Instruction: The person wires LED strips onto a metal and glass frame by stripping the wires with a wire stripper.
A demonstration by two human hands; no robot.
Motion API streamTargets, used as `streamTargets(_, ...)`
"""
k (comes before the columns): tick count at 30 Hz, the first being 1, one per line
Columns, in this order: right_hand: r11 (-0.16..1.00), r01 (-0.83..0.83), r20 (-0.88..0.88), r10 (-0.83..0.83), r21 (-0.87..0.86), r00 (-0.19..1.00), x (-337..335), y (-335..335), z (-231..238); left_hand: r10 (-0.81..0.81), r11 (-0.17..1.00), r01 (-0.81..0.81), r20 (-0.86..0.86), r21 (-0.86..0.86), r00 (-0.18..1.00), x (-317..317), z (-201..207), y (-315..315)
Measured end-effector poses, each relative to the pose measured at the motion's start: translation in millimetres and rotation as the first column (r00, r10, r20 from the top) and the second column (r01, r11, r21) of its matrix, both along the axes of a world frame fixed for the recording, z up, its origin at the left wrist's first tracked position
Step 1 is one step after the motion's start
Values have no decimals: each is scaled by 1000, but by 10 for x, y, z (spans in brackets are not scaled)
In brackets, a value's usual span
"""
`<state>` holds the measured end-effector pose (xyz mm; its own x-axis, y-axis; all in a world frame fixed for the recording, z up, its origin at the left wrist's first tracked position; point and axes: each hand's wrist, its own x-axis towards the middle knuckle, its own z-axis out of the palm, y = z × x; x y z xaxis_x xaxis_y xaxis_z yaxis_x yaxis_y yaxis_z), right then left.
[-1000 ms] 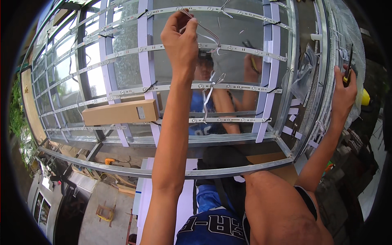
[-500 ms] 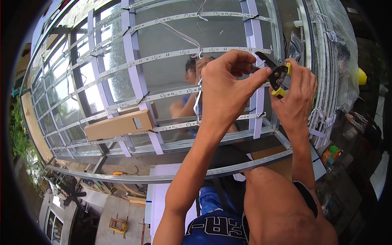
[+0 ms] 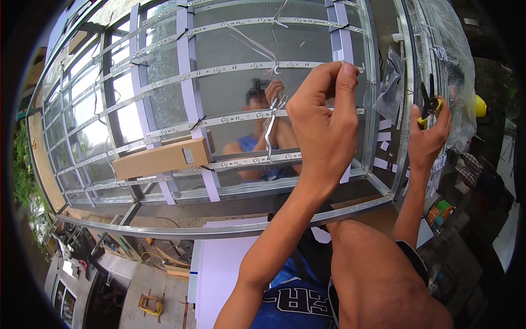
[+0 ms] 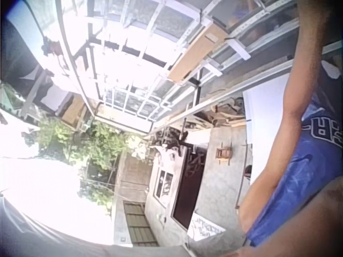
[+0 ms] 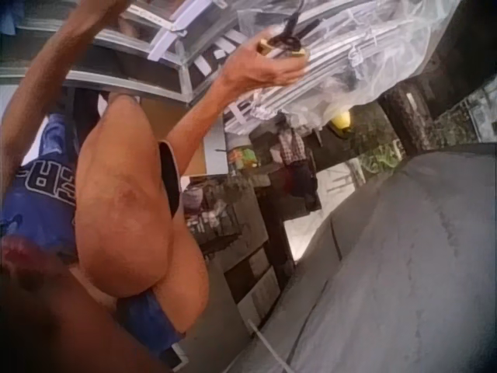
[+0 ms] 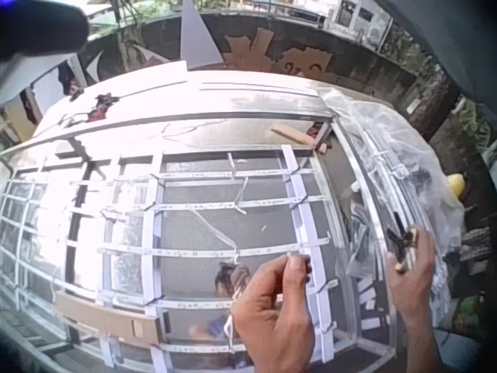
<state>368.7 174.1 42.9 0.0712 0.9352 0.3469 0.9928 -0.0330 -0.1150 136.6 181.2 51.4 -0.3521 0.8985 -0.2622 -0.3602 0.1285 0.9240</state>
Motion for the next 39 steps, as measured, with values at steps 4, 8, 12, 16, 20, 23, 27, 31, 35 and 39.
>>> streamTargets(4, 853, 492, -218, -520, -173, 826, 1405, 26, -324, -118, 955, 181, -255, 237, 960, 831, 199, -151)
streamTargets(8, 546, 607, 47, -720, -577, 692, 2372, -368, -1196, -631, 702, 712, -452, 13, 631, 1320, 198, -451)
streamTargets(12, 689, 487, -38, -596, -536, 802, 2574, -858, -1742, -686, 727, 665, 135, 169, 715, 506, -135, -1348)
streamTargets(16, 737, 523, 27, -568, -427, 822, 2382, -899, -1879, -500, 820, 571, 451, -26, 739, -268, -130, -2432)
streamTargets(20, 803, 470, 58, -484, -368, 873, 2130, -794, -1883, -572, 707, 612, 222, -354, 790, -324, -277, -3183)
streamTargets(23, 762, 491, 62, -516, -423, 854, 2008, -706, -1896, -192, 552, 244, 163, -797, 968, 29, -667, -3435)
streamTargets(27, 751, 528, 49, -557, -398, 829, 1942, -663, -1926, 34, 615, 50, 89, -787, 995, 360, -1030, -3482)
streamTargets(31, 677, 607, 54, -648, -416, 760, 1958, -592, -1873, 43, 654, -128, -132, -746, 990, 488, -1018, -3484)
streamTargets(35, 848, 491, 26, -496, -199, 868, 1939, -463, -1657, 157, 678, -63, 61, -732, 986, 452, -971, -3563)
streamTargets(39, 928, 345, -126, -362, -138, 923, 1880, -50, -1434, 470, 641, -150, 231, -752, 852, 461, -1108, -3599)
